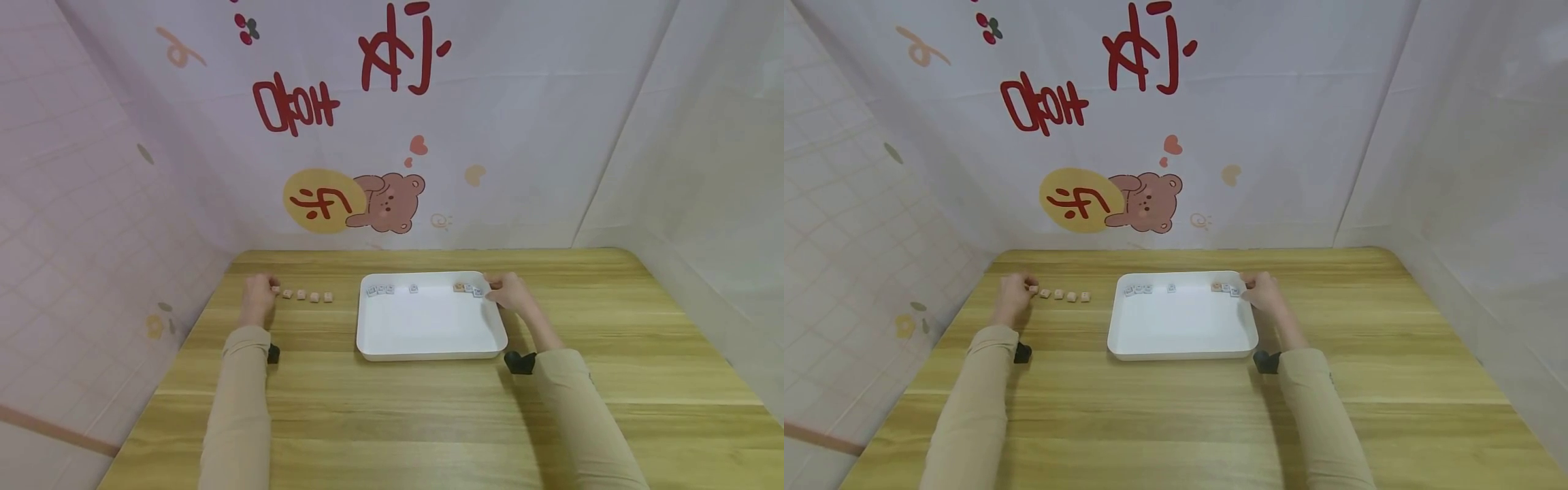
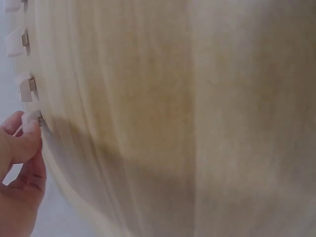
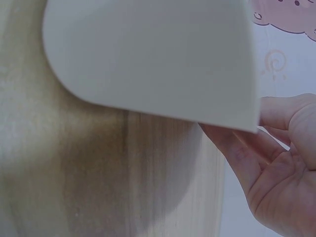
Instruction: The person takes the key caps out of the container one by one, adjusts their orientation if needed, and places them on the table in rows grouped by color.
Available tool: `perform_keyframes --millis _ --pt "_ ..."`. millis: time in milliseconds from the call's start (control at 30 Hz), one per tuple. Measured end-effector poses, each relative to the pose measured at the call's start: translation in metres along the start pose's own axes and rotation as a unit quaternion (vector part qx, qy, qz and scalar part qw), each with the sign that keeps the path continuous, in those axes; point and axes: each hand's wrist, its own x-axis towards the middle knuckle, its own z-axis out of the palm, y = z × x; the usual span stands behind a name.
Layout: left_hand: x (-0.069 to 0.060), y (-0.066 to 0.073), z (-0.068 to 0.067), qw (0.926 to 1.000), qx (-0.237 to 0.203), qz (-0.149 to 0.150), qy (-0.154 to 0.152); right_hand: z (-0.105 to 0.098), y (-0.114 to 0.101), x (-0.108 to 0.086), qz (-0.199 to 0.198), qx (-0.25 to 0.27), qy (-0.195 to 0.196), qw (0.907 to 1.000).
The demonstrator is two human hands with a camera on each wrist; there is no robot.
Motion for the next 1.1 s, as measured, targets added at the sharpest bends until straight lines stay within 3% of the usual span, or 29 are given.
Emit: perform_keyframes --millis 400,767,933,1000,1100 --pt "-0.003 -0.001 -0.009 0.998 0.009 -0.02 -0.06 0.0 -0.001 0.0 -0.003 -0.005 0.001 1.0" --pt "0.001 0.005 -0.017 0.9944 0.026 0.003 -0.102 0.0 -0.002 -0.001 0.004 0.001 -0.003 1.0" --pt "0.009 0.018 -0.008 0.9963 -0.024 0.027 -0.078 0.0 -0.002 -0.001 -0.003 -0.003 0.002 1.0" --pt "0.014 0.029 0.0 0.9965 -0.043 0.051 -0.05 0.0 -0.001 -0.001 -0.007 -0.005 0.003 1.0" --pt "0.02 0.053 0.011 0.9935 -0.069 0.085 -0.032 0.0 -0.001 -0.001 -0.007 -0.003 0.003 1.0"
